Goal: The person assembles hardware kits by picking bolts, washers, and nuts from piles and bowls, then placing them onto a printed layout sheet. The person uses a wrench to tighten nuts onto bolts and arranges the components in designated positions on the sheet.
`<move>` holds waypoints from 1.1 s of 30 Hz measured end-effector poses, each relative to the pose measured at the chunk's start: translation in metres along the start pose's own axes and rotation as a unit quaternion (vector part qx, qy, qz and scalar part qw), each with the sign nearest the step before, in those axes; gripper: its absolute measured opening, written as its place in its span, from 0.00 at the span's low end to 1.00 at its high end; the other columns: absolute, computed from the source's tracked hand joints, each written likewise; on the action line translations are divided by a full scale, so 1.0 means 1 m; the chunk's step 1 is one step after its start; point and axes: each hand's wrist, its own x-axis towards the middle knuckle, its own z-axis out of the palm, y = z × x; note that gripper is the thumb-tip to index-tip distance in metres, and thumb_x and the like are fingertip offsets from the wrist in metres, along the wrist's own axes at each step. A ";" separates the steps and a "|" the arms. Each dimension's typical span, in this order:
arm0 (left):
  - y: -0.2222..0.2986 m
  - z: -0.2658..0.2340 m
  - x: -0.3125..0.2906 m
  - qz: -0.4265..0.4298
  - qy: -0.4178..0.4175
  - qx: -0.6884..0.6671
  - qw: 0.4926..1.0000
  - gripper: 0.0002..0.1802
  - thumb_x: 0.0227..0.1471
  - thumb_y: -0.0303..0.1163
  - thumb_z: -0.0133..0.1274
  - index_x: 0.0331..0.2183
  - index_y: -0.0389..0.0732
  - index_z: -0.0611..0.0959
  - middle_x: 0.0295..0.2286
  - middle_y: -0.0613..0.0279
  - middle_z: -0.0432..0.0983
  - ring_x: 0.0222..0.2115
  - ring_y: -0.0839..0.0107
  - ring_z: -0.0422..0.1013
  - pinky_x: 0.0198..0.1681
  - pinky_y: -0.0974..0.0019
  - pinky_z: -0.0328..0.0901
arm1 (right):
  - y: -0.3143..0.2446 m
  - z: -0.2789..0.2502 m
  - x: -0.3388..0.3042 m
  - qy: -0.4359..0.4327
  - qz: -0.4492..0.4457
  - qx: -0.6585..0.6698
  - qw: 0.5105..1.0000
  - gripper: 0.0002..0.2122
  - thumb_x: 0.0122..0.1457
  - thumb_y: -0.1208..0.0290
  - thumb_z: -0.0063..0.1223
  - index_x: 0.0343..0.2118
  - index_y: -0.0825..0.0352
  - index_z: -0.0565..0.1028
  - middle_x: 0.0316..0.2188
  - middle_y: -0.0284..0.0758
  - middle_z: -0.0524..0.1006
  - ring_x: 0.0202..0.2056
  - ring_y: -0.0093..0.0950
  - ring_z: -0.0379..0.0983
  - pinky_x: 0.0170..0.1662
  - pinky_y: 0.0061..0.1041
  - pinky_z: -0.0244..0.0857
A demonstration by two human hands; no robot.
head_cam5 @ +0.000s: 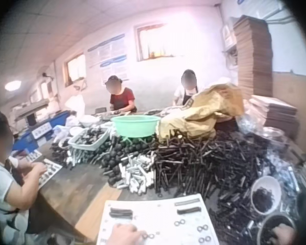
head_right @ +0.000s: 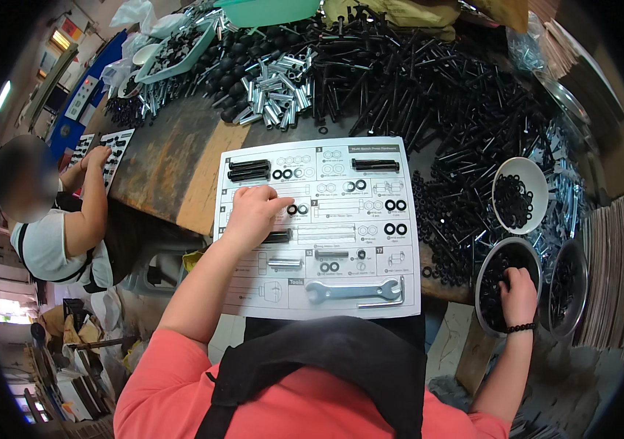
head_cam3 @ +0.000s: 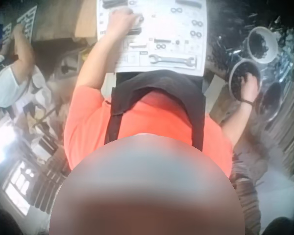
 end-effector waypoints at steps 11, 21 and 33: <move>0.049 0.036 0.081 0.083 -0.073 0.014 0.994 0.22 0.44 0.23 0.48 0.43 0.56 0.78 0.29 0.65 0.69 0.36 0.69 0.67 0.46 0.61 0.54 | 0.003 -0.014 -0.013 0.074 -0.011 0.095 0.993 0.05 0.49 0.81 0.51 0.30 0.69 0.72 0.27 0.40 0.71 0.29 0.38 0.69 0.32 0.30 0.63; 0.035 0.030 0.081 0.038 -0.016 -0.021 0.999 0.25 0.43 0.20 0.47 0.44 0.54 0.77 0.31 0.64 0.71 0.38 0.68 0.67 0.47 0.59 0.54 | -0.019 -0.019 0.011 0.015 0.113 0.420 0.900 0.07 0.53 0.82 0.48 0.36 0.71 0.71 0.29 0.30 0.72 0.25 0.17 0.69 0.30 0.15 0.65; -0.032 0.002 0.051 -0.061 0.102 0.005 0.993 0.17 0.40 0.23 0.51 0.36 0.49 0.81 0.28 0.64 0.73 0.32 0.64 0.69 0.39 0.59 0.58 | -0.287 0.029 0.170 -0.173 -0.173 0.352 0.904 0.08 0.49 0.71 0.56 0.30 0.70 0.75 0.26 0.37 0.76 0.29 0.28 0.72 0.34 0.25 0.65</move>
